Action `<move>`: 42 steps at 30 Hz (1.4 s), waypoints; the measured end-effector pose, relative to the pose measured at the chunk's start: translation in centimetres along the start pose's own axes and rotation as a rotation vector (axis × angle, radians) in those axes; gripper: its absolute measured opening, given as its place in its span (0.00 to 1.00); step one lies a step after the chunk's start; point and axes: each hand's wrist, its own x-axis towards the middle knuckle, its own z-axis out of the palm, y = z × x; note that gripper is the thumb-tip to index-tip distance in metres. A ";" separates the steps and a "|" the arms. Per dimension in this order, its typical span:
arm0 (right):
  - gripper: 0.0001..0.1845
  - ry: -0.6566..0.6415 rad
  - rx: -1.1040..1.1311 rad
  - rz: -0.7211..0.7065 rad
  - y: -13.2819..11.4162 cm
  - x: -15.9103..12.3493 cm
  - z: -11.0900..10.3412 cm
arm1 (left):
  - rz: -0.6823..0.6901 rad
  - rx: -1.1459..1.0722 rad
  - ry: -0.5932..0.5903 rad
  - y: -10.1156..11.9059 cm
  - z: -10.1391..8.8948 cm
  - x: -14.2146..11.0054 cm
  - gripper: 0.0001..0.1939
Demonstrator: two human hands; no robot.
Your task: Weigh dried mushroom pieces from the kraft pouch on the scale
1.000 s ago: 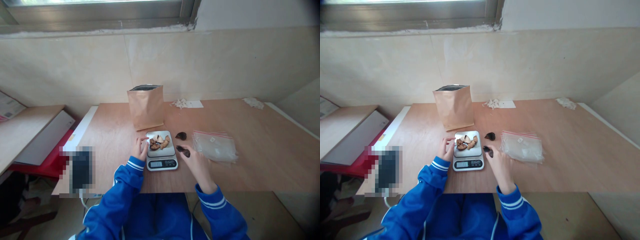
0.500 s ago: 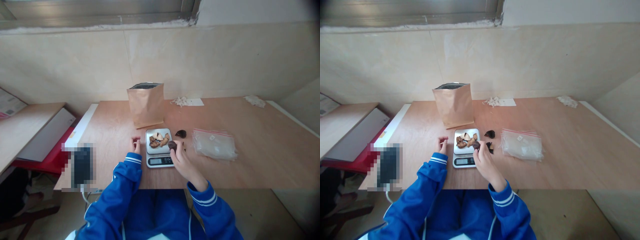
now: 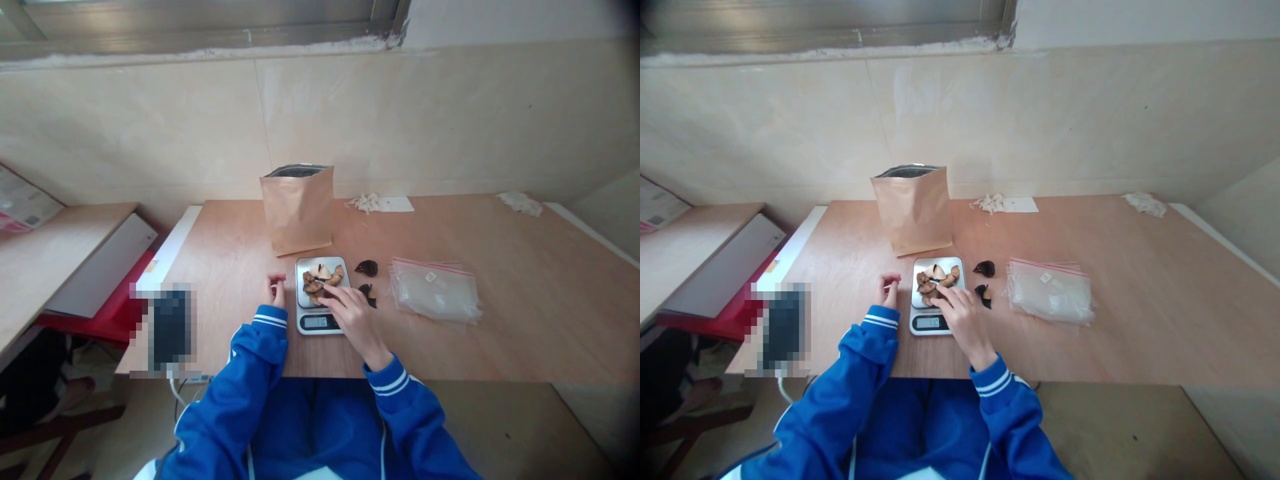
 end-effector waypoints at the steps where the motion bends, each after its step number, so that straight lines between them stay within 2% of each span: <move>1: 0.11 0.002 -0.034 0.006 0.0 0.0 0.1 | -0.002 -0.002 -0.001 0.0 0.0 0.1 0.07; 4: 0.12 0.024 -0.049 0.038 0.0 0.1 0.2 | -0.004 -0.009 -0.014 -0.1 -0.1 0.2 0.06; 8: 0.15 0.082 0.052 0.129 -0.1 -0.6 -0.4 | -0.009 -0.014 -0.056 -0.4 -0.5 0.4 0.05; 16: 0.14 0.286 0.058 0.421 0.5 -5.7 -1.9 | -0.009 0.001 -0.072 -0.2 -0.4 0.3 0.05; 20: 0.12 0.321 0.048 0.511 0.7 -6.9 -2.0 | 0.009 0.013 -0.043 0.1 -0.1 -0.1 0.06; 42: 0.12 0.299 0.035 0.547 0.5 -6.8 -1.8 | 0.023 0.012 -0.076 0.1 -0.5 -0.2 0.07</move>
